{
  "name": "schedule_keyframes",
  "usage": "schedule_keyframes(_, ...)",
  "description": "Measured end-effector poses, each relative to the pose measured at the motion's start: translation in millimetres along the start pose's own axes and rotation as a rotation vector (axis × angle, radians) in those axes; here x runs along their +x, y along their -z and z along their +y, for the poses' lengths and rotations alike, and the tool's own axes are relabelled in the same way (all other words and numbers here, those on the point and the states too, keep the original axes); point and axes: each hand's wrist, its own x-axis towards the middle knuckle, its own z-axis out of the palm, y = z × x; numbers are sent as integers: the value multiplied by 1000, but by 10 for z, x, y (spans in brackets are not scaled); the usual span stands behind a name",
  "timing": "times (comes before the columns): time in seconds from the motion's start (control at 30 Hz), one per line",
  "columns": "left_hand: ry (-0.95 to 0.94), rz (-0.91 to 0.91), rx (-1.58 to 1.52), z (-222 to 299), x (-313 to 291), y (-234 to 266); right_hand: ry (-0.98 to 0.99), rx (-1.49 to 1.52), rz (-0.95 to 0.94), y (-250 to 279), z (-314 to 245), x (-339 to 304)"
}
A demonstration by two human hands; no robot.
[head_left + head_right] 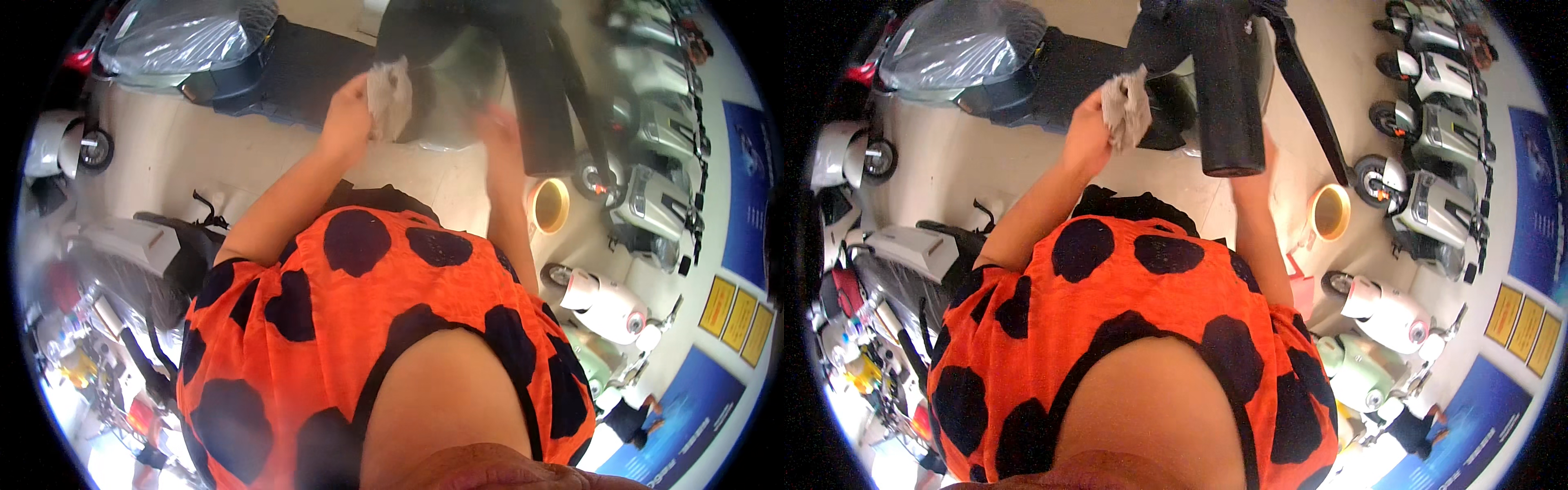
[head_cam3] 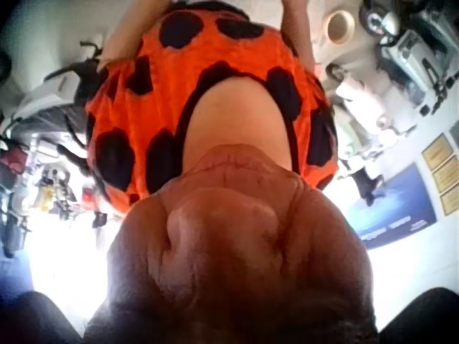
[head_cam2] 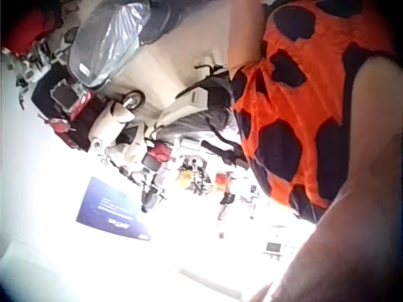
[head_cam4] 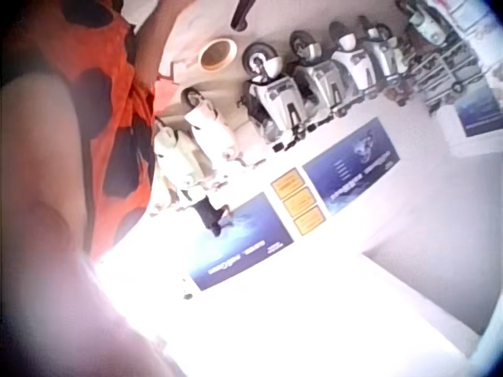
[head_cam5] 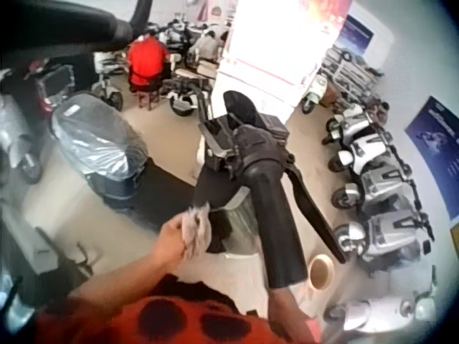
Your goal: The person wipes the body panels and front fairing of a motorcycle with a cloth, then moves to a second motorcycle and wipes its side panels.
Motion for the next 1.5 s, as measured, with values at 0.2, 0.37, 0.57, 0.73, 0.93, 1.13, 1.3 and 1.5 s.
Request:
schedule_keyframes(0.2,-1103,440,837,195,703,-20,-20,45,375,328,-424,-151)
schedule_keyframes(0.37,-1154,-110,1218,-51,803,-7,119,-339,571,724,-657,-181)
schedule_keyframes(0.57,-1048,-264,1176,21,988,125,392,-138,1011,575,-1533,-140)
schedule_keyframes(0.73,-940,-297,1235,109,1362,-173,652,-117,983,267,-1949,-98)
schedule_keyframes(0.93,-907,-425,1668,281,1285,-597,621,-473,935,-168,-1935,-13)
schedule_keyframes(1.13,-523,-498,1634,342,1500,-843,430,-527,826,-297,-1900,42)
schedule_keyframes(1.3,-593,-520,1561,435,1253,-611,372,-615,858,-344,-1852,16)
schedule_keyframes(1.5,-911,-582,1530,557,1070,159,365,-600,880,-377,-1865,-12)
